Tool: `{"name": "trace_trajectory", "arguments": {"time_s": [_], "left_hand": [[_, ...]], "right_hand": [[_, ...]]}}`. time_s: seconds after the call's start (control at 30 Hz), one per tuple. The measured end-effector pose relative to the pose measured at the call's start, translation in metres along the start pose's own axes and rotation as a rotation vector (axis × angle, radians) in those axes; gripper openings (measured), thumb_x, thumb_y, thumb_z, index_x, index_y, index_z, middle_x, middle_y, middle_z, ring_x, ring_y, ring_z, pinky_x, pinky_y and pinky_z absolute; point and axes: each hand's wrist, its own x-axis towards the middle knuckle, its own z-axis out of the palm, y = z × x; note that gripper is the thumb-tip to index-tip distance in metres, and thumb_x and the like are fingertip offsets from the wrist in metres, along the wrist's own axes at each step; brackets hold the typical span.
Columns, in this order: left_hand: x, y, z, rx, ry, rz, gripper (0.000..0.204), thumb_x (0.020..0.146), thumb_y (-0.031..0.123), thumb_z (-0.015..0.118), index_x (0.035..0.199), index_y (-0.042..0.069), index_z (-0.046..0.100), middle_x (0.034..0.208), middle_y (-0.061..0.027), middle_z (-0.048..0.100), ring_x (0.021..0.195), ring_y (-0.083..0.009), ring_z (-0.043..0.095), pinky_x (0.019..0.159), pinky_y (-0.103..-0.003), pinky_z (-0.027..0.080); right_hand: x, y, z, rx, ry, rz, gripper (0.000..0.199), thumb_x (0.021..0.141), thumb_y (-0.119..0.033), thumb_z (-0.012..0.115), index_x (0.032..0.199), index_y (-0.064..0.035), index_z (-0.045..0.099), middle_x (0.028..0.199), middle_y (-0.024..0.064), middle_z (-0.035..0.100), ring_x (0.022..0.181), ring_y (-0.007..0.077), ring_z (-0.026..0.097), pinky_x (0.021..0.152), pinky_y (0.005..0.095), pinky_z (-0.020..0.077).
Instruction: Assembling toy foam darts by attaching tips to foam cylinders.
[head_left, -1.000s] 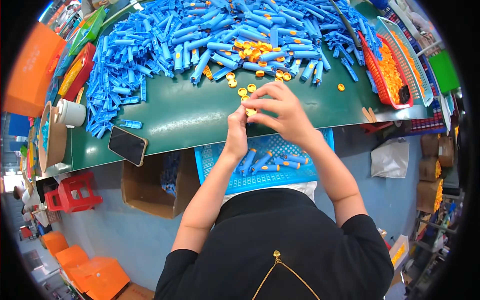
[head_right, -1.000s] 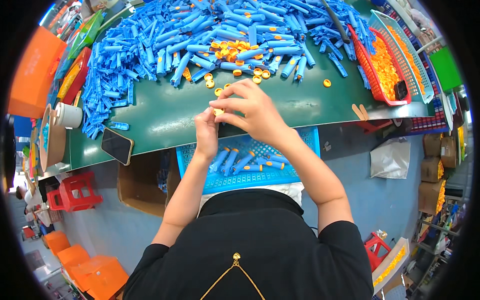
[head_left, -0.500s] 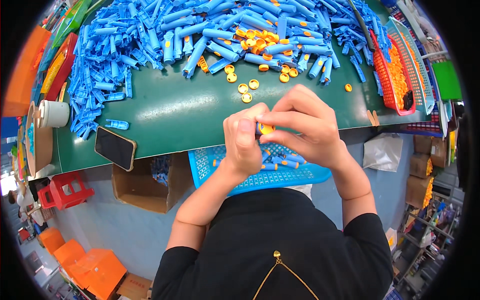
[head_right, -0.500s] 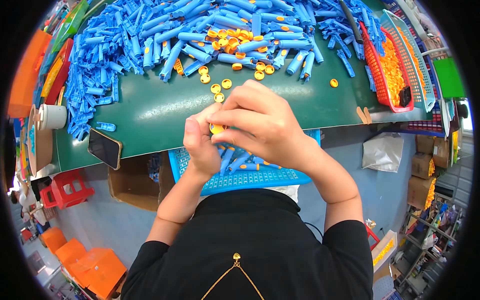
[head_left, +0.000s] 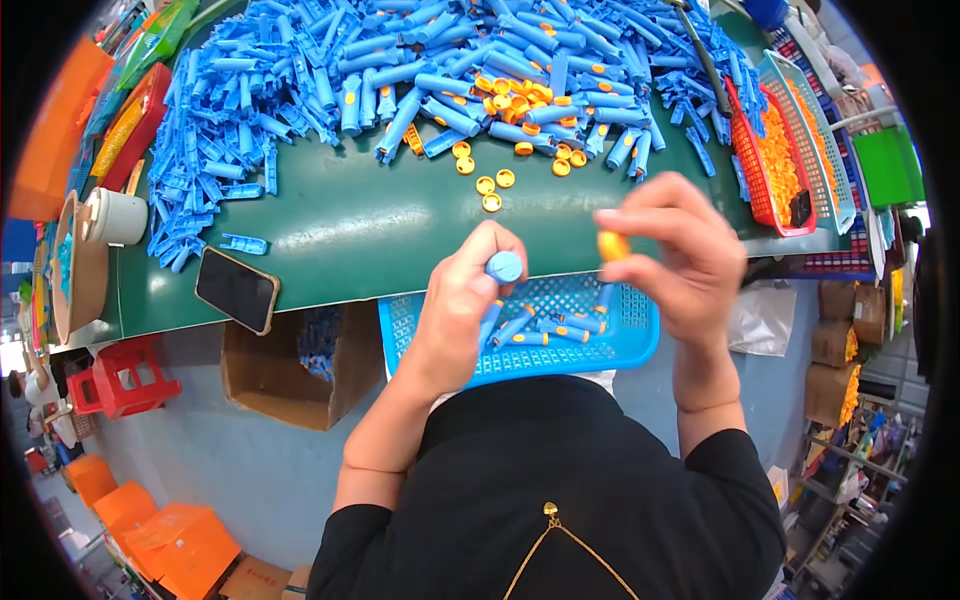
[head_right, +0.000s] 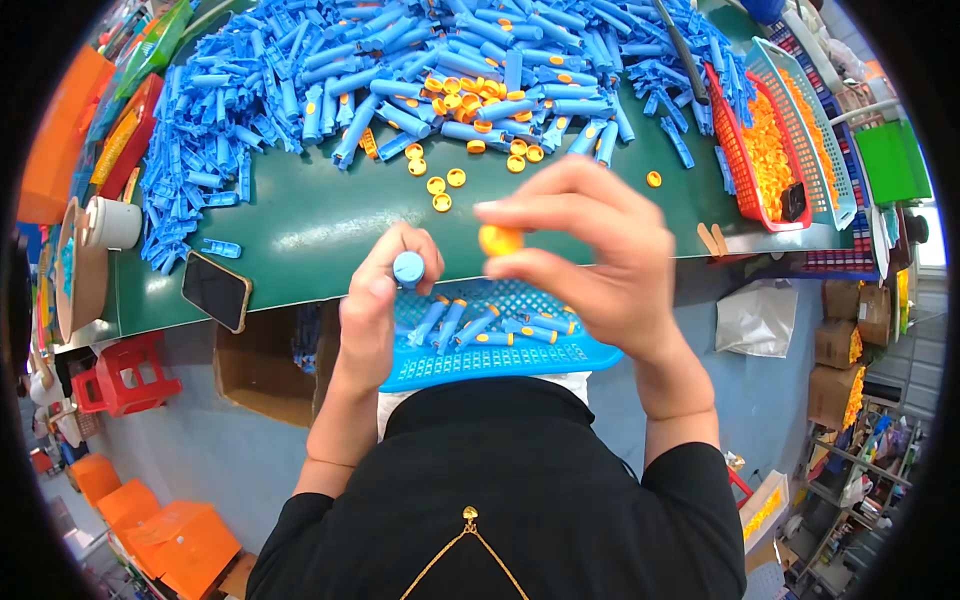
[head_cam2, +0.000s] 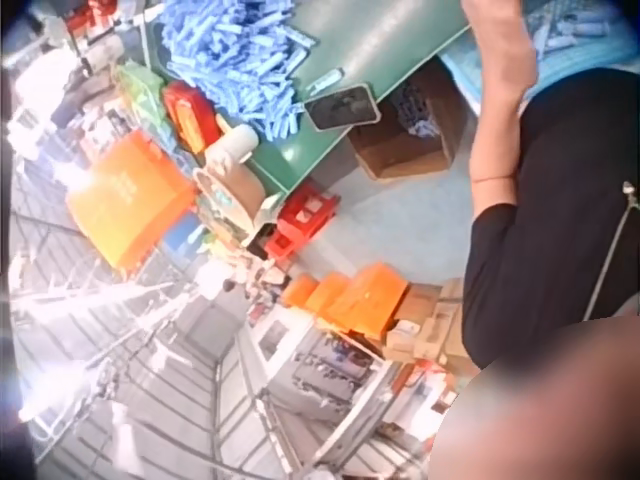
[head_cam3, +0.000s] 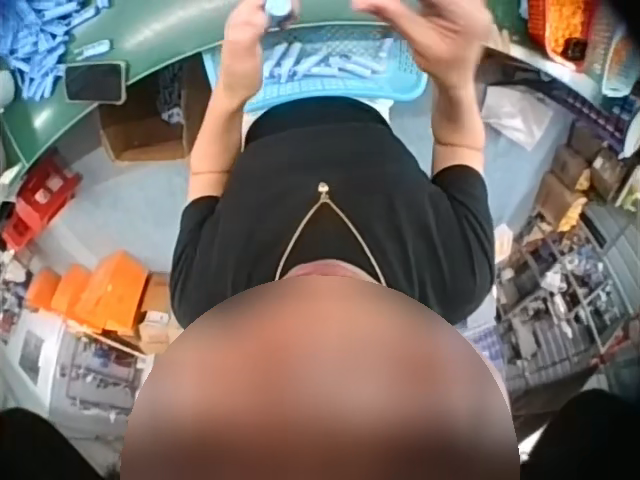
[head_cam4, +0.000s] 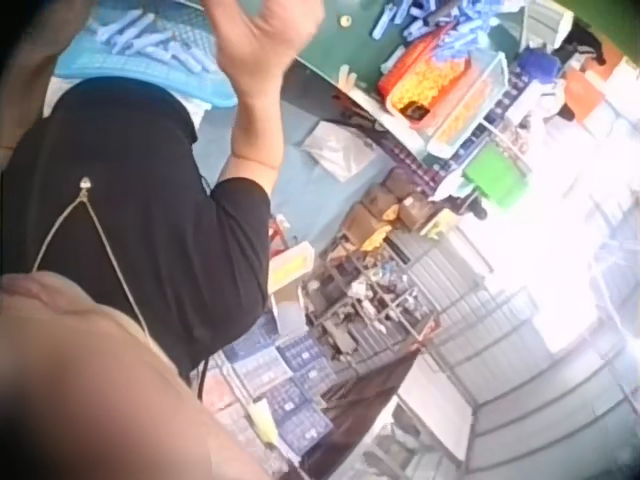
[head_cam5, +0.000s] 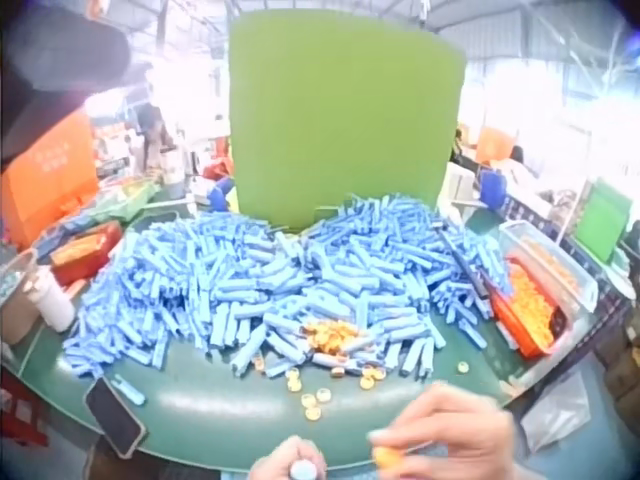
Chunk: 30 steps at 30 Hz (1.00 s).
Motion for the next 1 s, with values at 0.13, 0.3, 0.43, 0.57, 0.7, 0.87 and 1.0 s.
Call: {"name": "trace_trajectory", "arguments": {"time_s": [0.13,0.3,0.43,0.57,0.7,0.87,1.0], "left_hand": [[0.008,-0.003,-0.001,0.363,0.001,0.045,0.021,0.077,0.011,0.045,0.096,0.002,0.047,0.081,-0.0122,0.050,0.075,-0.0274,0.050,0.068,-0.036,0.041],[0.019,-0.013,-0.008,0.150,-0.079,-0.016,0.029,0.078,0.026,0.047,0.091,0.000,0.046,0.082,-0.0156,0.049,0.079,-0.0343,0.051,0.071,-0.040,0.041],[0.022,-0.027,-0.010,0.141,-0.133,-0.008,0.046,0.078,0.044,0.041,0.088,-0.001,0.043,0.079,-0.0164,0.045,0.075,-0.0338,0.046,0.069,-0.040,0.037],[0.022,-0.035,-0.011,0.057,-0.185,-0.012,0.053,0.078,0.052,0.038,0.086,-0.001,0.042,0.078,-0.0162,0.043,0.072,-0.0313,0.041,0.067,-0.039,0.035],[0.024,-0.036,-0.008,0.065,-0.202,-0.024,0.055,0.079,0.053,0.038,0.086,-0.001,0.042,0.077,-0.0162,0.042,0.072,-0.0300,0.042,0.067,-0.038,0.035],[0.023,-0.052,-0.004,0.093,-0.161,-0.072,0.051,0.084,0.050,0.035,0.084,-0.001,0.042,0.077,-0.0149,0.042,0.072,-0.0286,0.042,0.068,-0.038,0.035],[0.017,-0.078,0.003,0.048,-0.096,-0.146,0.048,0.087,0.047,0.034,0.082,0.000,0.042,0.076,-0.0134,0.041,0.072,-0.0277,0.042,0.069,-0.038,0.035]], "right_hand": [[-0.002,0.015,0.026,0.255,0.030,0.215,0.037,0.061,-0.004,0.084,0.095,0.0020,0.071,0.079,0.0070,0.061,0.076,0.0178,0.059,0.067,0.0277,0.0457],[0.009,0.028,0.034,0.110,-0.143,0.070,0.036,0.061,-0.005,0.084,0.096,-0.0019,0.072,0.083,0.0076,0.064,0.077,0.0169,0.060,0.065,0.0270,0.0469],[0.010,0.031,0.035,0.056,-0.194,0.058,0.035,0.063,-0.009,0.084,0.095,-0.0035,0.073,0.082,0.0061,0.063,0.075,0.0169,0.059,0.064,0.0273,0.0464],[0.005,0.031,0.035,0.044,-0.201,0.074,0.034,0.063,-0.008,0.083,0.095,-0.0040,0.073,0.081,0.0050,0.063,0.074,0.0168,0.058,0.062,0.0273,0.0451],[0.000,0.033,0.034,0.017,-0.192,0.095,0.034,0.062,-0.008,0.083,0.095,-0.0044,0.073,0.082,0.0051,0.063,0.074,0.0172,0.057,0.061,0.0274,0.0446],[-0.009,0.041,0.038,-0.053,-0.181,0.099,0.032,0.063,-0.007,0.082,0.094,-0.0047,0.072,0.081,0.0044,0.062,0.075,0.0185,0.057,0.063,0.0289,0.0453],[-0.027,0.060,0.049,-0.109,-0.148,0.119,0.031,0.063,-0.010,0.082,0.092,-0.0059,0.072,0.082,0.0033,0.062,0.081,0.0204,0.056,0.068,0.0309,0.0461]]}}
